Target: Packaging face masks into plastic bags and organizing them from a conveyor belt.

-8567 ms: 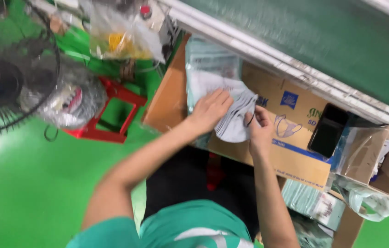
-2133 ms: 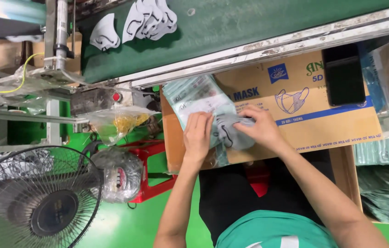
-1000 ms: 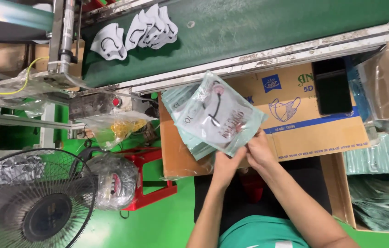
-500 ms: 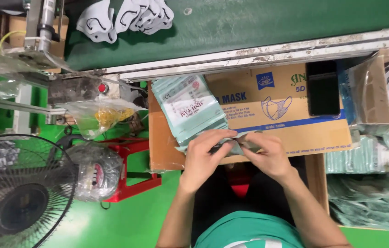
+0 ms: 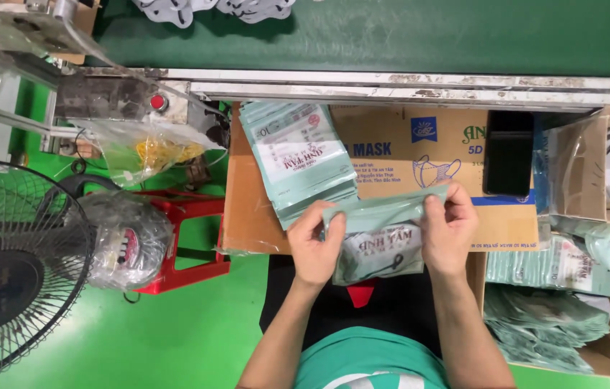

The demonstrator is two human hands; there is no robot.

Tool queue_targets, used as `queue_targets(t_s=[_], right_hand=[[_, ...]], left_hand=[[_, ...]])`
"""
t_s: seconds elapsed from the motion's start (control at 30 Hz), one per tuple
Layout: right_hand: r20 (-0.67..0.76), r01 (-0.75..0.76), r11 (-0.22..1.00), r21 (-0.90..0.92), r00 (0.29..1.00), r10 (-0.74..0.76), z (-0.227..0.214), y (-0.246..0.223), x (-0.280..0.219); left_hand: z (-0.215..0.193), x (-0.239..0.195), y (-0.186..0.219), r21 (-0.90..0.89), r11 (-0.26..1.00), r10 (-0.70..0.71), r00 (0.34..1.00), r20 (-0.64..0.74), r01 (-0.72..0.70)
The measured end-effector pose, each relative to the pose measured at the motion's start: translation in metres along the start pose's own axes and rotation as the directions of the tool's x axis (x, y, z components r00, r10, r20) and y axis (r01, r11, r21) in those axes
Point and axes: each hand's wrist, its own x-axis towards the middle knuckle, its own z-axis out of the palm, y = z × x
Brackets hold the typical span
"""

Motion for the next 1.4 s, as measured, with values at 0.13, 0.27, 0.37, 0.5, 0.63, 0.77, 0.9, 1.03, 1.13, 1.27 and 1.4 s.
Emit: queue_targets(t_s=[0.13,0.27,0.37,0.5,0.63,0.77,0.9,1.03,1.13,1.27,1.4], right_hand=[[0.144,-0.025,0.971,-0.237,0.988,0.061,0.017,-0.018,0.007],[0.160,-0.028,0.975,-0.221,0.985,0.065,0.000,0.003,0.001],[0.042,-0.137,0.982,-0.128,0.989,0.143,0.003,-0.001,0.003],[0.247,-0.184,0.975,-0.127,0.946,0.210,0.006,-0.007,0.004],[0.152,-0.257,0.965,-0.048,0.953,0.262,-0.001,-0.010,-0.002],[0.023,-0.267,0.717,-0.643,0.930,0.367,-0.071,-0.030,0.005],[-0.426,0.064,0.932,0.356,0.899,0.100,-0.093,-0.076,0.049],[-0.113,0.044,0.972,-0.232,0.991,-0.072,-0.024,-0.042,0.110],[0.519,0.555,0.498,-0.666,0.825,-0.225,0.116,-0.030,0.159],[0.833,0.872,0.009,-0.490,0.471,-0.290,0.229,0.015,0.242],[0.930,0.891,-0.266,-0.368,0.358,-0.089,0.272,0.080,0.324]], left_hand=[[0.002,0.006,-0.004,-0.020,0.998,-0.051,0.994,0.096,0.053],[0.005,0.008,-0.003,0.026,0.998,-0.060,0.992,0.111,0.058],[0.008,0.011,0.004,-0.039,0.999,-0.013,0.985,0.173,0.020],[0.020,0.014,0.008,0.006,0.999,0.041,0.978,0.203,-0.043],[0.032,0.010,-0.013,0.052,0.998,-0.039,0.985,0.169,0.031],[-0.003,0.042,-0.029,0.097,0.995,-0.011,0.996,0.088,0.002],[-0.059,0.070,-0.095,0.494,0.868,0.045,0.987,-0.154,0.037],[-0.085,0.096,-0.139,0.374,0.899,-0.155,0.965,-0.212,0.227],[-0.081,0.106,-0.121,0.389,0.905,-0.120,0.982,-0.149,0.169],[-0.079,0.084,-0.090,0.497,0.861,0.028,0.964,-0.265,0.112],[-0.062,0.055,-0.055,0.347,0.938,0.074,0.965,-0.253,0.019]])
